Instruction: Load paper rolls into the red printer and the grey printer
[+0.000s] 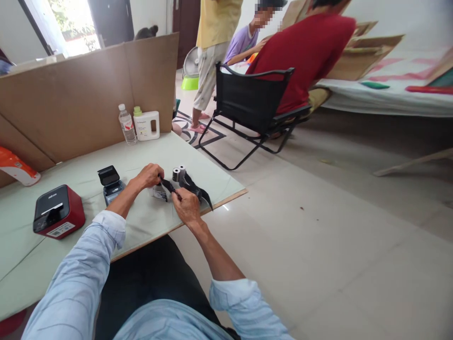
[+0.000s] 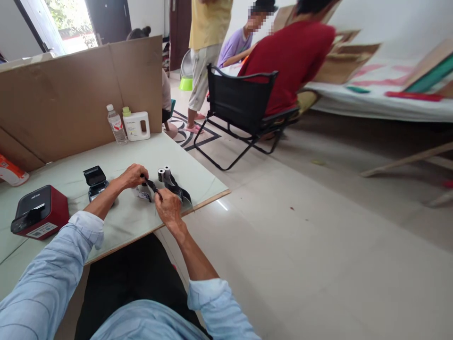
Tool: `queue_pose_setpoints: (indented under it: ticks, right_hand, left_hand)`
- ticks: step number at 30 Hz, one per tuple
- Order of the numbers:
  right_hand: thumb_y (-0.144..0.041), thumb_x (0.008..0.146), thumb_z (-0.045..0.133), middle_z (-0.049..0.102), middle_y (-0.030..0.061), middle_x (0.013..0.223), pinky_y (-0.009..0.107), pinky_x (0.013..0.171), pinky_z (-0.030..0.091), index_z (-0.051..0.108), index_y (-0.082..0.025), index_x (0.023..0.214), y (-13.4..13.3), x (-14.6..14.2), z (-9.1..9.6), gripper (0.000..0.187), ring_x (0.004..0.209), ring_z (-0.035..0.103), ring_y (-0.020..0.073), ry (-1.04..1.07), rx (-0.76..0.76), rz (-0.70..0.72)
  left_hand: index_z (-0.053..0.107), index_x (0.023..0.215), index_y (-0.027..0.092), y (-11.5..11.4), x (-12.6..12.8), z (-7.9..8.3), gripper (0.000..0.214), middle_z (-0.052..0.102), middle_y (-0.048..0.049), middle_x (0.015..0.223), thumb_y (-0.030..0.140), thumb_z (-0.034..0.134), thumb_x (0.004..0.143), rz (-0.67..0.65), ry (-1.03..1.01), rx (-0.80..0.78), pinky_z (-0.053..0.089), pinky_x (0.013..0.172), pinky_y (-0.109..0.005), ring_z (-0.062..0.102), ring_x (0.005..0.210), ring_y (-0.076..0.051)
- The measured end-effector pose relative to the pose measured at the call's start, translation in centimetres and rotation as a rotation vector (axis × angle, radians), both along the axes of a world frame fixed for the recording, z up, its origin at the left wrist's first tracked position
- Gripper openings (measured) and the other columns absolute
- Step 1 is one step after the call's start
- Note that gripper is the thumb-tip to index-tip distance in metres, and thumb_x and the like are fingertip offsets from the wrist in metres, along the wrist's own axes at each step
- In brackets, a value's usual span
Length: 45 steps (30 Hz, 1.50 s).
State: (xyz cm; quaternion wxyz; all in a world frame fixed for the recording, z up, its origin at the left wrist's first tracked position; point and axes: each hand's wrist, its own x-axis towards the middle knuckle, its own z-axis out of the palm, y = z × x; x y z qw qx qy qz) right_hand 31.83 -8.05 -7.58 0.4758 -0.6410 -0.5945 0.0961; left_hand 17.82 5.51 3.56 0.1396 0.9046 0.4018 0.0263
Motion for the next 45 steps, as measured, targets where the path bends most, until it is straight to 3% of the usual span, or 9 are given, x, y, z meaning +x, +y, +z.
queue_pose_setpoints:
  ticks: [7,14,21,26,31,34,37,41,45]
  right_hand:
    - [-0.025,0.098,0.051,0.076,0.0083,0.094,0.03,0.07,0.049,0.077,-0.023,0.091,-0.1,0.2,-0.5,0.026,0.08,0.068,0.022,-0.024,-0.003,-0.013]
    - [-0.027,0.097,0.055,0.076,0.0101,0.101,0.033,0.077,0.053,0.076,-0.02,0.111,-0.5,0.1,-0.6,0.027,0.082,0.068,0.0226,0.016,0.008,0.005]
    - [-0.031,0.095,0.059,0.071,0.0121,0.109,0.035,0.076,0.057,0.071,-0.019,0.118,-2.1,-0.5,-0.3,0.029,0.082,0.068,0.0223,0.075,0.138,-0.011]
    - [-0.035,0.095,0.062,0.072,0.0113,0.105,0.035,0.074,0.058,0.071,-0.019,0.115,-3.5,-1.4,-0.4,0.027,0.084,0.068,0.023,0.09,0.171,0.09]
    - [-0.037,0.093,0.068,0.073,0.0154,0.121,0.043,0.091,0.06,0.068,-0.02,0.128,-3.5,-2.1,-0.7,0.039,0.102,0.071,0.0289,0.063,0.152,0.133]
    - [-0.032,0.094,0.067,0.075,0.0131,0.116,0.044,0.096,0.059,0.073,-0.023,0.122,-3.8,-2.3,-0.4,0.03,0.108,0.071,0.0302,0.028,0.132,0.192]
    - [-0.027,0.097,0.061,0.077,0.0092,0.103,0.039,0.09,0.059,0.076,-0.025,0.11,-4.4,-2.7,0.1,0.019,0.099,0.073,0.0268,0.063,0.123,0.277]
    - [-0.018,0.097,0.056,0.077,0.0068,0.097,0.034,0.084,0.059,0.077,-0.025,0.103,-4.7,-4.1,0.8,0.022,0.091,0.074,0.0232,0.146,0.17,0.389]
    - [-0.012,0.094,0.057,0.078,0.0066,0.098,0.033,0.084,0.059,0.077,-0.024,0.104,-2.9,-6.6,2.1,0.026,0.093,0.075,0.0223,0.184,0.268,0.494]
  left_hand:
    - [0.082,0.121,0.023,0.1,-1.7,0.3,0.04,0.082,-0.0077,0.106,0.025,0.074,0.081,-0.015,-0.034,0.044,0.058,0.09,-0.033,0.075,0.096,-0.025]
    - [0.08,0.119,0.021,-2.2,-5.3,1.7,0.043,0.08,-0.0083,0.112,0.016,0.068,0.078,0.029,-0.097,0.016,0.059,0.09,-0.035,0.074,0.098,-0.026]
    - [0.078,0.116,0.025,-4.2,-5.6,0.0,0.043,0.079,-0.0071,0.113,0.012,0.072,0.076,0.022,-0.061,0.043,0.057,0.096,-0.037,0.074,0.103,-0.027]
    - [0.081,0.109,0.025,-5.3,-5.5,-0.4,0.032,0.079,-0.008,0.115,0.011,0.067,0.084,0.023,-0.063,0.079,0.056,0.093,-0.036,0.074,0.102,-0.027]
    - [0.08,0.108,0.023,-6.6,-6.4,-0.2,0.03,0.078,-0.0077,0.111,0.01,0.063,0.087,-0.011,-0.102,0.097,0.056,0.091,-0.035,0.074,0.095,-0.024]
    - [0.08,0.104,0.022,-7.9,-6.9,0.0,0.025,0.077,-0.0076,0.106,0.011,0.065,0.087,-0.023,-0.154,0.092,0.056,0.087,-0.034,0.072,0.089,-0.022]
    - [0.08,0.101,0.021,-9.7,-7.5,0.2,0.022,0.077,-0.0073,0.1,0.01,0.066,0.087,-0.022,-0.223,0.077,0.055,0.085,-0.033,0.072,0.086,-0.021]
    - [0.079,0.099,0.019,-11.7,-9.4,0.5,0.021,0.076,-0.0074,0.098,0.009,0.065,0.087,0.015,-0.334,0.073,0.056,0.081,-0.031,0.071,0.084,-0.019]
    - [0.079,0.098,0.02,-12.2,-12.7,0.8,0.022,0.077,-0.0072,0.097,0.008,0.065,0.085,0.105,-0.458,0.139,0.057,0.076,-0.029,0.071,0.087,-0.019]
